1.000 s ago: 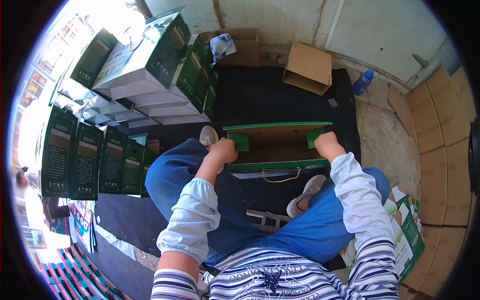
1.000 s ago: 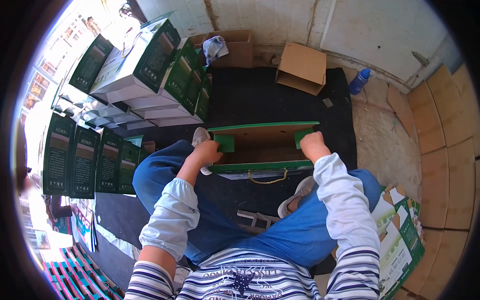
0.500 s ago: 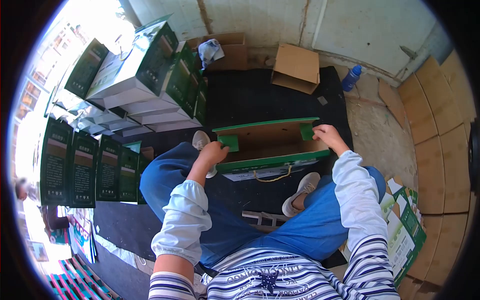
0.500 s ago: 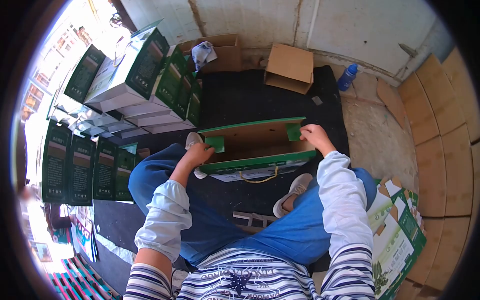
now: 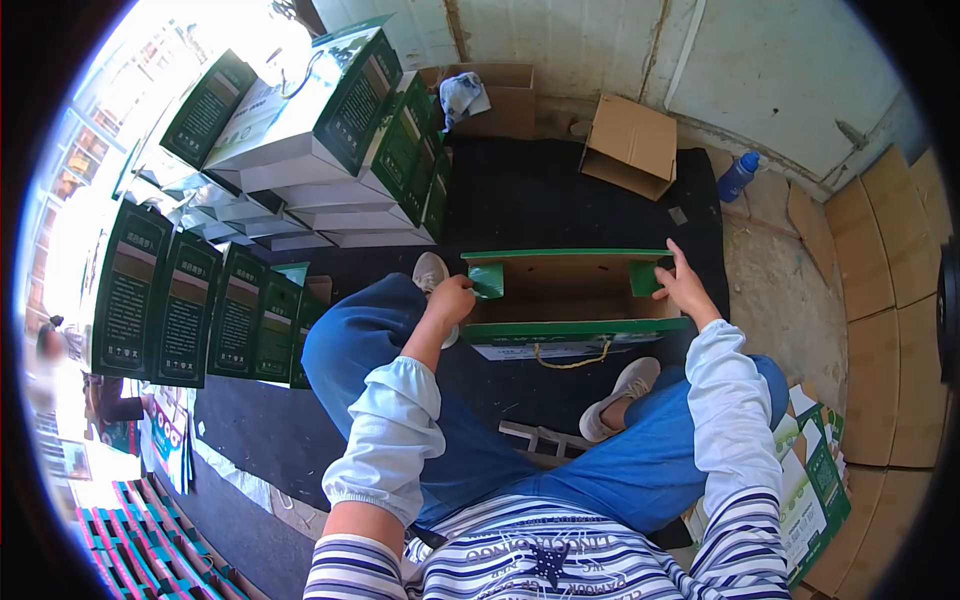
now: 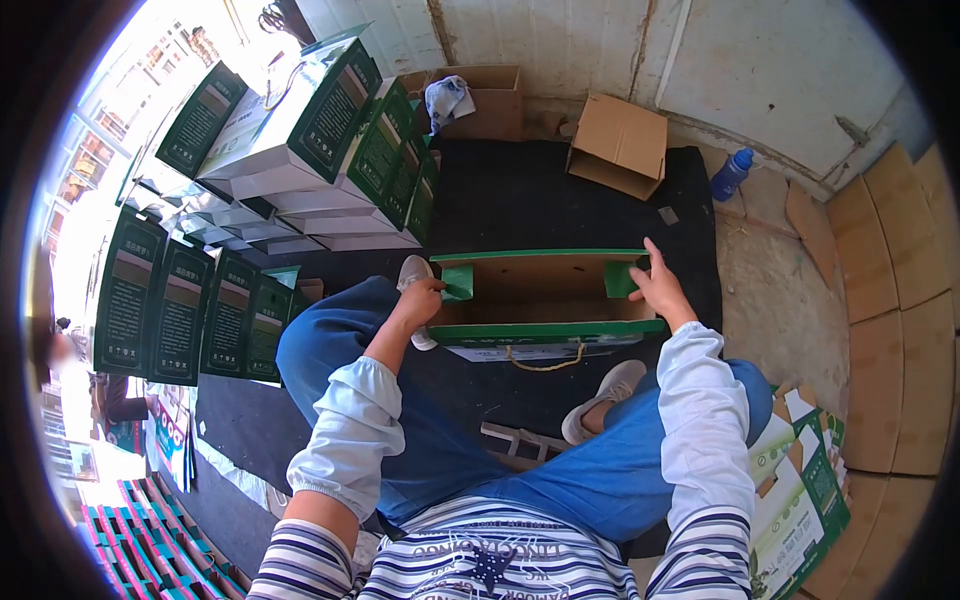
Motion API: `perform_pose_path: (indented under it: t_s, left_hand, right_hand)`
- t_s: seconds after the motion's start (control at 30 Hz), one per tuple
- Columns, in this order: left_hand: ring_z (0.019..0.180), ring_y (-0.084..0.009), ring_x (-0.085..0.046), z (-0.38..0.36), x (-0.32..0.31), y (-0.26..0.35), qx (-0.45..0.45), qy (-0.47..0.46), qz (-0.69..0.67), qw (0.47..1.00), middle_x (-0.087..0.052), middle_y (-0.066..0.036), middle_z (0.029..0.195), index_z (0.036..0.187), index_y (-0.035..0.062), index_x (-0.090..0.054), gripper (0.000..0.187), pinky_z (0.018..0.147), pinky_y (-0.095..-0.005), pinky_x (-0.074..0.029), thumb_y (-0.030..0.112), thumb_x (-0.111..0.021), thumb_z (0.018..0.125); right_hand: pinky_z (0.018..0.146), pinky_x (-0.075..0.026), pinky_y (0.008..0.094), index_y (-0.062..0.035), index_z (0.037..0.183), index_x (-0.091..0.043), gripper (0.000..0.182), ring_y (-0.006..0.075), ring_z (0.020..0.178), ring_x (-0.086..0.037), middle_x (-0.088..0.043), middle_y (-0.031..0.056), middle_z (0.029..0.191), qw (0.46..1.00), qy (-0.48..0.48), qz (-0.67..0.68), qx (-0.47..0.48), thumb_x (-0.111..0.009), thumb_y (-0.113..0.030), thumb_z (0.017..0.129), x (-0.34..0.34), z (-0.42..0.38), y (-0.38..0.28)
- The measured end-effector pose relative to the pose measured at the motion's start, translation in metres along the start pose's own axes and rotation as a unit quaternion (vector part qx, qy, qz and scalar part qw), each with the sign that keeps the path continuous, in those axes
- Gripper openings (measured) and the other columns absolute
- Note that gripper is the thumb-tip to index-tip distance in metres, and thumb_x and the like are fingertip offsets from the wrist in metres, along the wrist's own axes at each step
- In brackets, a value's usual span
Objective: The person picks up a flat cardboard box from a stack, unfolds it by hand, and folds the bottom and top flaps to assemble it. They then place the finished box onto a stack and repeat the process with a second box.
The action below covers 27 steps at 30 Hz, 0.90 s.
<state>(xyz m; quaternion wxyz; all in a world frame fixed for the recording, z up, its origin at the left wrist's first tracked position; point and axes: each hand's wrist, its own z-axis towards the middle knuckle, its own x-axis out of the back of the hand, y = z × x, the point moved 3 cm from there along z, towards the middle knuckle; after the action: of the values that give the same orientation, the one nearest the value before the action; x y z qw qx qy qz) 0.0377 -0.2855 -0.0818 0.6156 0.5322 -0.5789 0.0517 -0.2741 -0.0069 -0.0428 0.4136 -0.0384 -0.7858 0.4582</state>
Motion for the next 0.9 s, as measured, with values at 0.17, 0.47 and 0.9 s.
perform_pose_path:
  t_s: [0.17,0.47,0.9]
  left_hand:
    - [0.101,-0.0381,-0.059,-0.003,0.003,0.001,0.001,-0.019,-0.024,1.0,-0.063,-0.023,0.106,0.109,0.0019,-0.064,0.039,0.089,-0.0382,-0.046,0.011,-0.048,0.074]
    - [0.102,-0.0439,-0.057,0.005,-0.006,-0.005,0.032,-0.03,0.008,0.999,-0.06,-0.032,0.101,0.105,-0.008,-0.061,0.044,0.09,-0.0415,-0.044,0.022,-0.043,0.079]
    - [0.095,-0.0396,-0.061,-0.022,0.007,0.008,0.027,-0.001,-0.028,0.999,-0.062,-0.029,0.099,0.112,-0.0065,-0.054,0.05,0.085,-0.041,-0.047,0.027,-0.062,0.075]
  right_hand:
    - [0.079,-0.049,0.0336,-0.0083,0.135,-0.034,0.064,0.0231,0.072,-0.068,-0.062,0.0171,0.097,0.999,-0.022,0.007,-0.024,-0.049,-0.049,0.089,-0.005,0.004,-0.002]
    - [0.077,-0.048,0.0316,-0.0024,0.128,-0.04,0.059,0.0212,0.078,-0.065,-0.057,0.0179,0.107,0.992,-0.13,-0.001,-0.005,-0.058,-0.042,0.088,-0.001,0.007,0.005]
    - [0.093,-0.044,0.0413,-0.0077,0.13,-0.045,0.074,0.0369,0.108,-0.055,-0.059,0.0226,0.112,0.95,-0.111,-0.292,0.002,-0.078,-0.026,0.066,-0.009,0.006,-0.025]
